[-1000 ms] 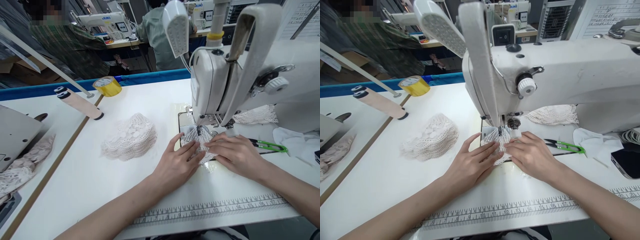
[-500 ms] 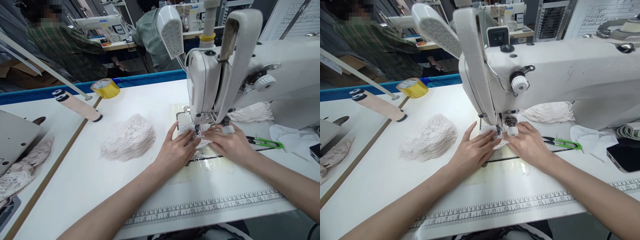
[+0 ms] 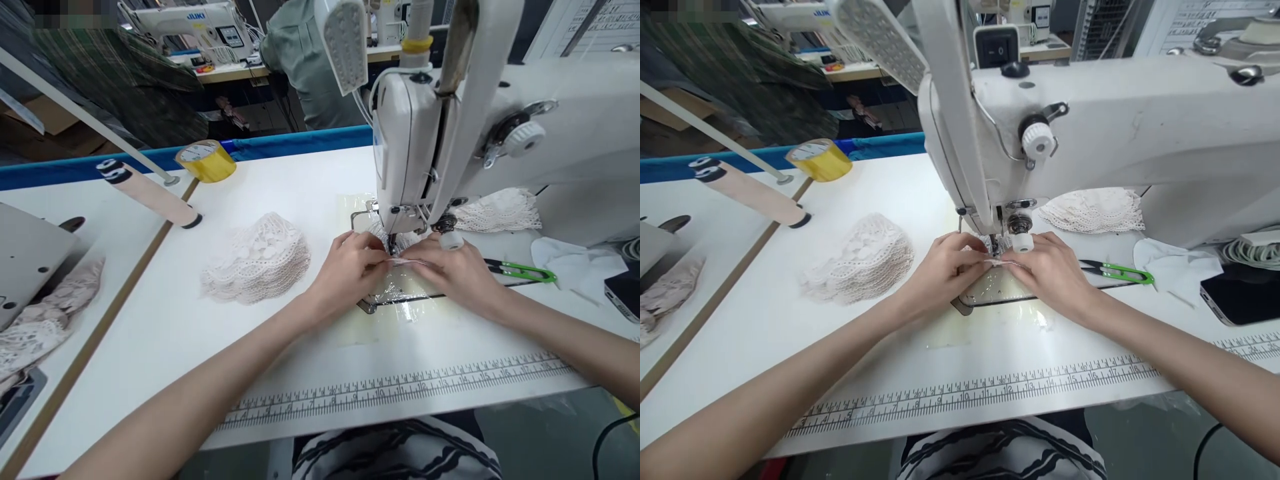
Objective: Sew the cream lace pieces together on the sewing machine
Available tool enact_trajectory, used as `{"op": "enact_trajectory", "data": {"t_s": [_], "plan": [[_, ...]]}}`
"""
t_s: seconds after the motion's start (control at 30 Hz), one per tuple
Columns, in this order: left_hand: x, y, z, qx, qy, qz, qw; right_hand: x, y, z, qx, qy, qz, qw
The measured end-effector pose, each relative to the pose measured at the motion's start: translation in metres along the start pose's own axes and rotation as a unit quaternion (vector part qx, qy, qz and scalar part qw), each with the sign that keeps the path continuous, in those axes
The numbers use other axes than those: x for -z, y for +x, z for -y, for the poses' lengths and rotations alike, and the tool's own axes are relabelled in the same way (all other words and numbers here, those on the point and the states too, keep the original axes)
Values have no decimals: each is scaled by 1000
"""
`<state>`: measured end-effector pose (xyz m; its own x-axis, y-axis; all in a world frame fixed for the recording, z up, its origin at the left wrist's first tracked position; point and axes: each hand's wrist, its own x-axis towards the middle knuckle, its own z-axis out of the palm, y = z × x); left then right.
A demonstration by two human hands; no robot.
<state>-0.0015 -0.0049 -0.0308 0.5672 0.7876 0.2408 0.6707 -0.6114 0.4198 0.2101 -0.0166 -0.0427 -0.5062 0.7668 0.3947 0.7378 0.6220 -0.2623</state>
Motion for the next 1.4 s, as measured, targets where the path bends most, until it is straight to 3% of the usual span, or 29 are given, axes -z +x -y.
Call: {"op": "enact_trajectory", "data": {"t_s": [0.17,0.37,0.5,0.6,0.7,1.0,1.4], "plan": [[9,10,2,35,-59,43,997,6,5,1,-34,8,42,998],[1,-4,0,-1,-14,2,1000,1,3,1,-15,1,22,1000],[-8,-17,-4,-49,91,-47,994,-2,-1,2,65,-13,-12,998],[-11,-26,-9,-117,182,-81,973,-1,-4,4,143,-49,-45,987],[-11,-32,-14,-155,228,-89,957,0,-6,6,175,-67,-63,980],[-12,-34,-15,-144,244,-83,955,-2,-7,7,178,-64,-68,980],[-14,-21,-2,-131,235,-85,959,-7,0,2,120,-120,-61,984]]}}
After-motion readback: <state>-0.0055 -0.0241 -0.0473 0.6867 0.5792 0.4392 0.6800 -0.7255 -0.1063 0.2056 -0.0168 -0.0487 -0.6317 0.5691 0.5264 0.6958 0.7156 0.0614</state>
